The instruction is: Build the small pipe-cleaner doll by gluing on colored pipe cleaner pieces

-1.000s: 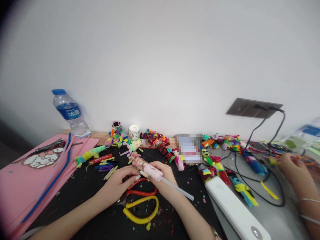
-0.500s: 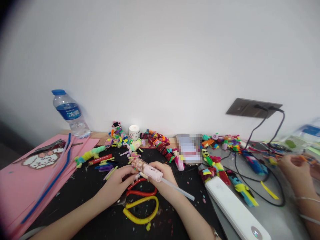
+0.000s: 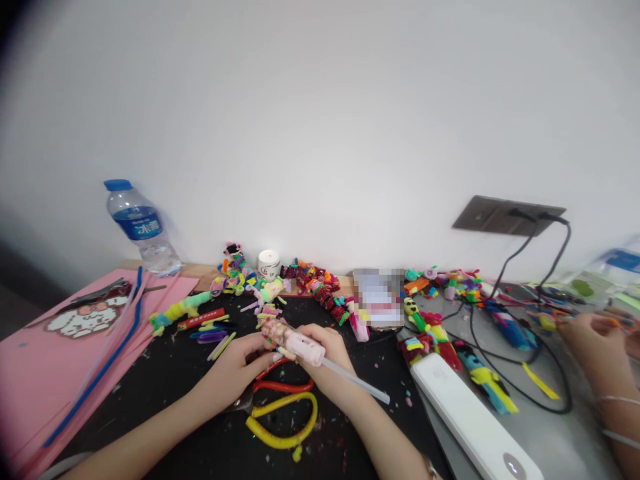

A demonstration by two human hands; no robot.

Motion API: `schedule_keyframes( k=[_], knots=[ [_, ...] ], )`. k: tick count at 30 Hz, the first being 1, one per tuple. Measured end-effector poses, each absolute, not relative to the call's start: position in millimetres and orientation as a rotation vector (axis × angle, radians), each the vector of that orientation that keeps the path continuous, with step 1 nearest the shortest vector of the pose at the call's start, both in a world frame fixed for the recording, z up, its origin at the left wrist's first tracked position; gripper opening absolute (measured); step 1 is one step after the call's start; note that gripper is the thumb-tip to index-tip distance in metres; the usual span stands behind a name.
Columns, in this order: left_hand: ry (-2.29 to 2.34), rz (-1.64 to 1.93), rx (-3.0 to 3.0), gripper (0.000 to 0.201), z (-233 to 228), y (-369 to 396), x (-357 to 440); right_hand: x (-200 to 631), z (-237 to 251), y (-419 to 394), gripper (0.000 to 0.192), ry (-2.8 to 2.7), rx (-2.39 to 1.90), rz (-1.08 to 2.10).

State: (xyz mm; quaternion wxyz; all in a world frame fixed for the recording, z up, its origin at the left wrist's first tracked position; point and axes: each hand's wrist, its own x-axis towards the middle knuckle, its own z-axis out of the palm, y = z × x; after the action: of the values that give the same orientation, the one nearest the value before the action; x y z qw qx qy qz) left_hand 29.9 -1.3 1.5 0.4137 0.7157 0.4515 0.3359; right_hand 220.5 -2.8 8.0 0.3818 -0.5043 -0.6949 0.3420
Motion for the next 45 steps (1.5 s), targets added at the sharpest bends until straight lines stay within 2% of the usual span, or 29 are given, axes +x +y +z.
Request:
schedule_keyframes(
  k=[13, 28, 45],
  knots=[
    [1.145, 0.798, 1.878, 0.015, 4.6, -3.8, 30.4, 219.1, 13.5, -3.3, 0.007, -1.763, -1.253, 0.884],
    [1.173, 0.837, 1.713, 0.022, 5.6, -2.3, 31.5, 217.5, 13.4, -3.9, 0.011, -1.662, -1.228, 1.041],
    [1.176, 0.792, 1.703, 0.025, 2.3, -0.6, 30.4, 216.6, 12.5, -4.1, 0.012, -1.665, -1.232, 1.027]
  ],
)
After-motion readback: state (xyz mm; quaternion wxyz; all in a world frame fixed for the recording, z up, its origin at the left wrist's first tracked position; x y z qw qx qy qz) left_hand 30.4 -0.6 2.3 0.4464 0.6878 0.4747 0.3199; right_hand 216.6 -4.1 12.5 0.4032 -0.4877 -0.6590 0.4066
